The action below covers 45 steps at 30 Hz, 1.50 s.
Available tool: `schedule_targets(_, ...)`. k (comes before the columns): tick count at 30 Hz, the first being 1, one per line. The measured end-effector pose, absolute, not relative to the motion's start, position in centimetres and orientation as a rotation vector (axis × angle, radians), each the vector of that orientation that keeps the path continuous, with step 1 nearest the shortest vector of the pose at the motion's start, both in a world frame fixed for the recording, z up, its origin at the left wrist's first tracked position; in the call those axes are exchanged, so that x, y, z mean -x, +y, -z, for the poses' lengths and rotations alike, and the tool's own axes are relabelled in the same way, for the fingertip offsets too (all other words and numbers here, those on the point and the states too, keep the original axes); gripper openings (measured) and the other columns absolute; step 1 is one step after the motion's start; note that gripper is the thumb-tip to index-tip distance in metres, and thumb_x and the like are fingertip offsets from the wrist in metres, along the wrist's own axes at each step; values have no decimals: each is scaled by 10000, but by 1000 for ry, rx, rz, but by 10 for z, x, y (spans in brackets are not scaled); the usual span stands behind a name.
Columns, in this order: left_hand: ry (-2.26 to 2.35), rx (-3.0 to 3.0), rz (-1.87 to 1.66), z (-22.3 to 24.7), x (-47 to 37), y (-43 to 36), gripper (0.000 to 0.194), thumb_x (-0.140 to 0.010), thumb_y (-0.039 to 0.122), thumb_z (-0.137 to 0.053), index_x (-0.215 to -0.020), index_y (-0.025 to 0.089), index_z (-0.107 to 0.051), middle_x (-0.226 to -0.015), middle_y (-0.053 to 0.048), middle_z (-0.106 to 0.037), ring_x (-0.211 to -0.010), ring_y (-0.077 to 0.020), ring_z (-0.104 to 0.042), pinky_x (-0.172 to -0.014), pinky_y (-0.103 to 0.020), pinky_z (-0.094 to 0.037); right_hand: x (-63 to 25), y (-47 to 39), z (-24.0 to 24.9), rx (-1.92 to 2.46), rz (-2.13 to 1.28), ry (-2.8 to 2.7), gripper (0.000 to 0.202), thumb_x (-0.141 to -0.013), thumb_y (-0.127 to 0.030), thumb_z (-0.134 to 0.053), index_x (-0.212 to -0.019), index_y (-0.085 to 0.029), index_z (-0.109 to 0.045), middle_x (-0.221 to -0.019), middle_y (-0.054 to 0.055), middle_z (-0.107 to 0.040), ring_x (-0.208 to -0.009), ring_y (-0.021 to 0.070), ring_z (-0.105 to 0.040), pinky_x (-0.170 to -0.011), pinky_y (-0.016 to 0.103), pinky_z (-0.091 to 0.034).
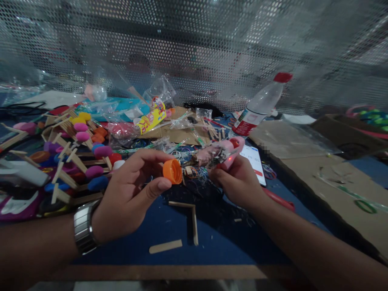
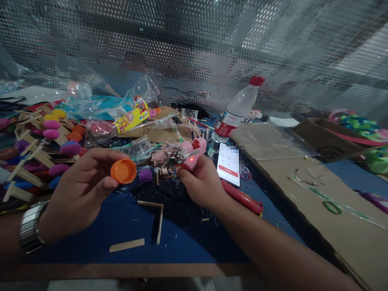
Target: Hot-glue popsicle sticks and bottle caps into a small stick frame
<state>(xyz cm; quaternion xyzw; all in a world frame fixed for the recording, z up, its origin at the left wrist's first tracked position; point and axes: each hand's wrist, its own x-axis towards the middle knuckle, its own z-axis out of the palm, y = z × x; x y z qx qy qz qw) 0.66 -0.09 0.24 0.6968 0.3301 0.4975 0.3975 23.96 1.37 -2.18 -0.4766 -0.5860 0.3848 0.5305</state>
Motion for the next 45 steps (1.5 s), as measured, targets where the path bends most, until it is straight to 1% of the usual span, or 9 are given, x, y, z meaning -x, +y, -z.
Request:
schedule_targets(7, 830, -1750, -1259, -2, -7, 0, 253, -901, 386, -705, -1078, 211, -658, -940, -40, -736, -810, -158, -723, -701, -228, -604, -239, 13, 21, 1159, -893, -1409, 188, -640, -188, -627, -587, -231, -451, -489, -74, -418, -453, 88, -353, -464, 255, -337)
schedule_targets(12, 836, -1755, -1245, -1, -8, 1, 255, -906, 385, -701, -1085, 207, -660, -950, -37, -728, -821, -147, -719, -714, -212, -598, -240, 13, 21, 1163, -895, -1403, 174, -637, -193, -629, -597, -228, -463, -493, -75, -430, -447, 84, -351, -464, 255, -340)
schedule_targets(19, 818, -1753, -1242, 0, -6, -1, 241, -904, 366, -710, -1096, 229, -663, -953, -5, -711, -821, -103, -701, -718, -157, -580, -241, 14, 22, 1174, -860, -1435, 182, -652, -207, -627, -601, -229, -454, -508, -72, -417, -464, 89, -355, -475, 261, -341)
schedule_targets(26, 807, -1733, -1226, 0, -7, 0, 244, -885, 351, -732, -1088, 233, -663, -963, -26, -723, -831, -140, -713, -724, -209, -600, -242, 13, 24, 1200, -887, -1404, 211, -649, -228, -648, -603, -234, -442, -505, -68, -409, -464, 91, -347, -454, 256, -324)
schedule_targets(32, 817, -1759, -1226, -1, -8, 0, 244, -895, 367, -719, -1077, 221, -648, -960, -29, -714, -822, -130, -704, -707, -192, -593, -241, 13, 23, 1196, -892, -1428, 227, -667, -213, -660, -605, -236, -443, -508, -60, -414, -475, 97, -342, -451, 259, -320)
schedule_targets(40, 837, -1776, -1219, -1, -7, -1, 251, -899, 368, -713, -1078, 211, -634, -953, -30, -701, -812, -131, -691, -693, -193, -585, -241, 13, 22, 1187, -890, -1411, 196, -642, -201, -641, -591, -228, -454, -492, -71, -421, -453, 85, -345, -455, 255, -328)
schedule_targets(45, 825, -1762, -1207, 0, -7, 0, 262, -900, 380, -707, -1081, 209, -626, -940, -34, -694, -797, -141, -687, -677, -210, -583, -241, 13, 24, 1191, -880, -1410, 204, -656, -225, -640, -580, -227, -451, -485, -72, -402, -457, 88, -346, -453, 252, -323)
